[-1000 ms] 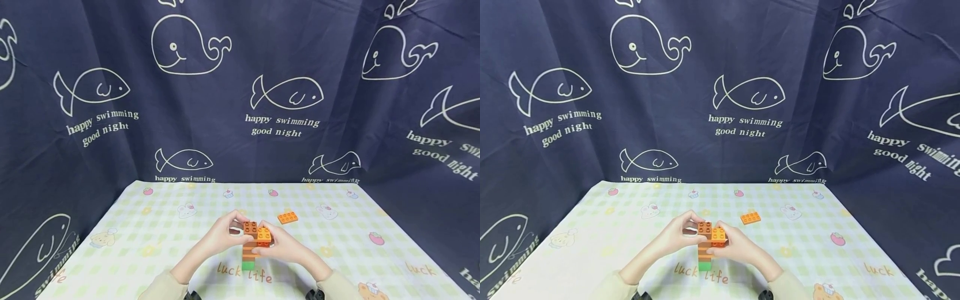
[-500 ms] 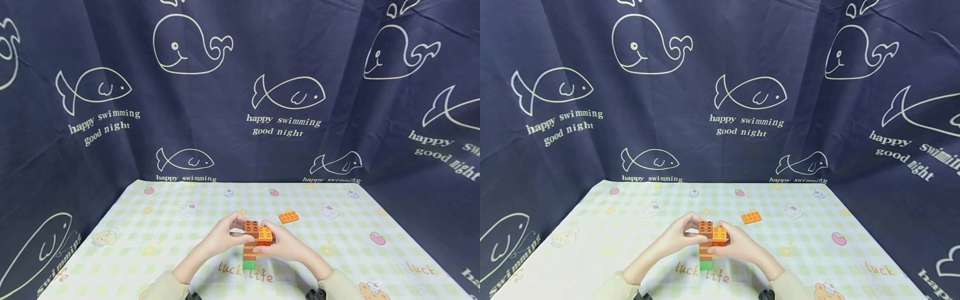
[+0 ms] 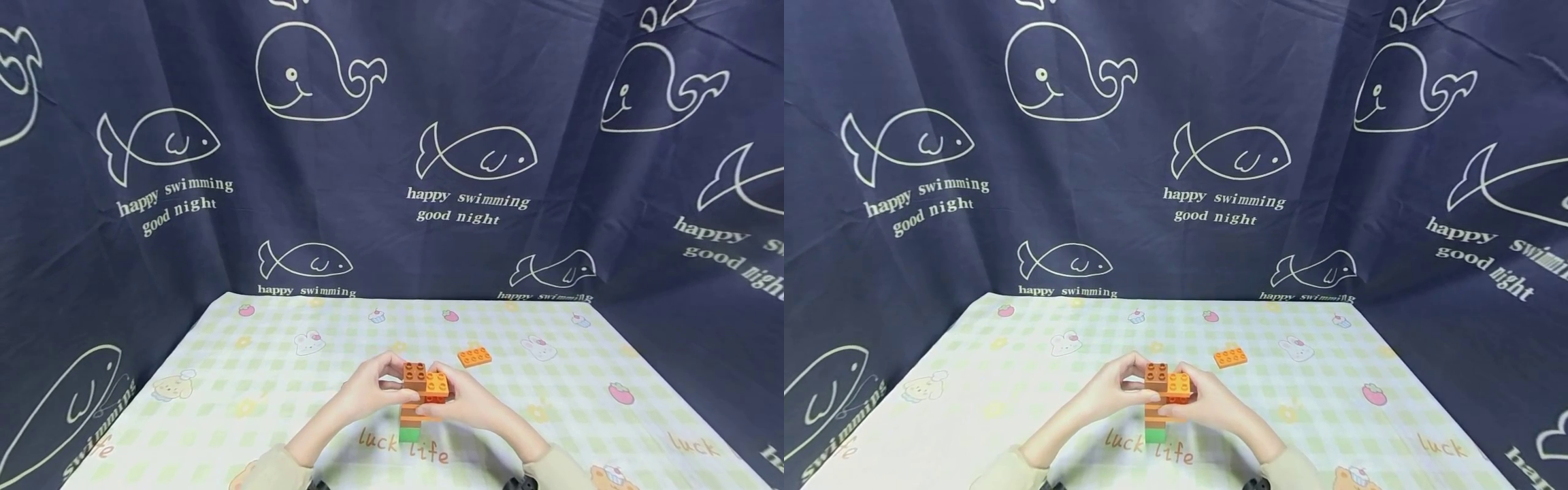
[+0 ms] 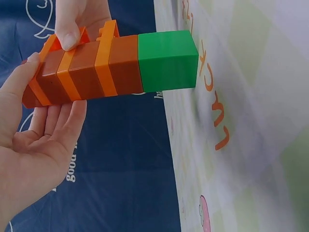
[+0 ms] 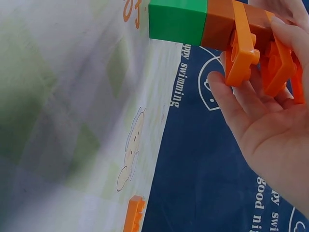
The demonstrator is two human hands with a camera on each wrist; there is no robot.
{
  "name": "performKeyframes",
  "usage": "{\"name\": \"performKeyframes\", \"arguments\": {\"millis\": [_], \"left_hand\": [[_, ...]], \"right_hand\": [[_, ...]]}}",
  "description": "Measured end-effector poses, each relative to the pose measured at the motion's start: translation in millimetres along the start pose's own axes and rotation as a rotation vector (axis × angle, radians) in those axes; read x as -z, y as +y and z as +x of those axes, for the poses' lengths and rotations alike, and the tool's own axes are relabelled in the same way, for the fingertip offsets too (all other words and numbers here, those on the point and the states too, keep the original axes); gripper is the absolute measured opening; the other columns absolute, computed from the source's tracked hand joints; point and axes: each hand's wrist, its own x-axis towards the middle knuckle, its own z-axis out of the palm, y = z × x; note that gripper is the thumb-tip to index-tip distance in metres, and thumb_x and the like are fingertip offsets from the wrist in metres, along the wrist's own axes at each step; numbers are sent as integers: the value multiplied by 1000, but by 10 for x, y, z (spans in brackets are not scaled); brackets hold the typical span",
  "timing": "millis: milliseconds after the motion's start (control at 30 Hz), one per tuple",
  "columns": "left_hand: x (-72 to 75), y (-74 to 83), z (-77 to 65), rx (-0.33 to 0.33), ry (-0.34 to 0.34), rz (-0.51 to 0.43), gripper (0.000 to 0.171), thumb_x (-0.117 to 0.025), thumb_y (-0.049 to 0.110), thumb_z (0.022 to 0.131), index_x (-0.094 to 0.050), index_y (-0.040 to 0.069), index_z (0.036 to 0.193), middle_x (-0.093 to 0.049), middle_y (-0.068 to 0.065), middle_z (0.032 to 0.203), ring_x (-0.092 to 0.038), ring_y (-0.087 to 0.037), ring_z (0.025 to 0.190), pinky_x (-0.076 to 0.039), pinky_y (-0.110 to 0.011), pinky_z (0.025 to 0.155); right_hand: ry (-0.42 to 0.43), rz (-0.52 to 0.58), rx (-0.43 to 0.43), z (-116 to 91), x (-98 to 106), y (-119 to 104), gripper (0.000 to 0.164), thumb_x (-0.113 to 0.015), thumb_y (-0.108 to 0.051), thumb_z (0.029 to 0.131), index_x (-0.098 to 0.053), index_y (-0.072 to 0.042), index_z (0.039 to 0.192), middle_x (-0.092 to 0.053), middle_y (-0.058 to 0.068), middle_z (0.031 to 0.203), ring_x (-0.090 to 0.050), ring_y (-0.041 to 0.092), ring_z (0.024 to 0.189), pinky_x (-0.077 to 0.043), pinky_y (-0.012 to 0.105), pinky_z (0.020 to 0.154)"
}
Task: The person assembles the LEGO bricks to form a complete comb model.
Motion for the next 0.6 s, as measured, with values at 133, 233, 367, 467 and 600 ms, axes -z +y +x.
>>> {"name": "performKeyframes", "arguments": {"millis": [133,233,367,467,600], "left_hand": [[-12,-7,5,3,-1,-7,36,-76,14,78,-55,2,104,-62,-7,107,-61,-13,98,-53,-20,86],[-18,-19,10,9,-1,-7,35,-76,13,78,-55,2,104,-62,-7,107,-61,-13,97,-53,-21,86],[-22,-25,14,4,5,4,35,-76,13,78,-55,2,103,-62,-6,106,-61,-13,97,-53,-20,86],[-21,-22,11,-5,8,7,34,-76,13,78,-55,2,102,-63,-7,106,-61,-13,97,-53,-19,86],[-14,-20,6,-10,8,14,34,-76,15,78,-55,2,101,-62,-9,106,-61,-13,96,-53,-19,86]], "right_hand": [[-3,22,8,-20,10,-18,30,-73,-21,82,-53,-7,98,-65,4,91,-62,5,78,-57,25,68],[-6,22,17,-36,20,-23,29,-72,-21,83,-54,-6,101,-65,5,92,-62,5,80,-57,25,71],[-4,-11,8,-51,39,-6,30,-72,-23,83,-55,-9,104,-65,2,93,-62,4,82,-56,26,75],[-7,-22,-4,-61,60,6,31,-72,-25,83,-56,-11,105,-66,2,94,-63,5,84,-56,27,77],[-12,-12,-17,-72,89,16,31,-72,-25,82,-56,-11,105,-68,3,97,-64,7,86,-56,28,78]]}}
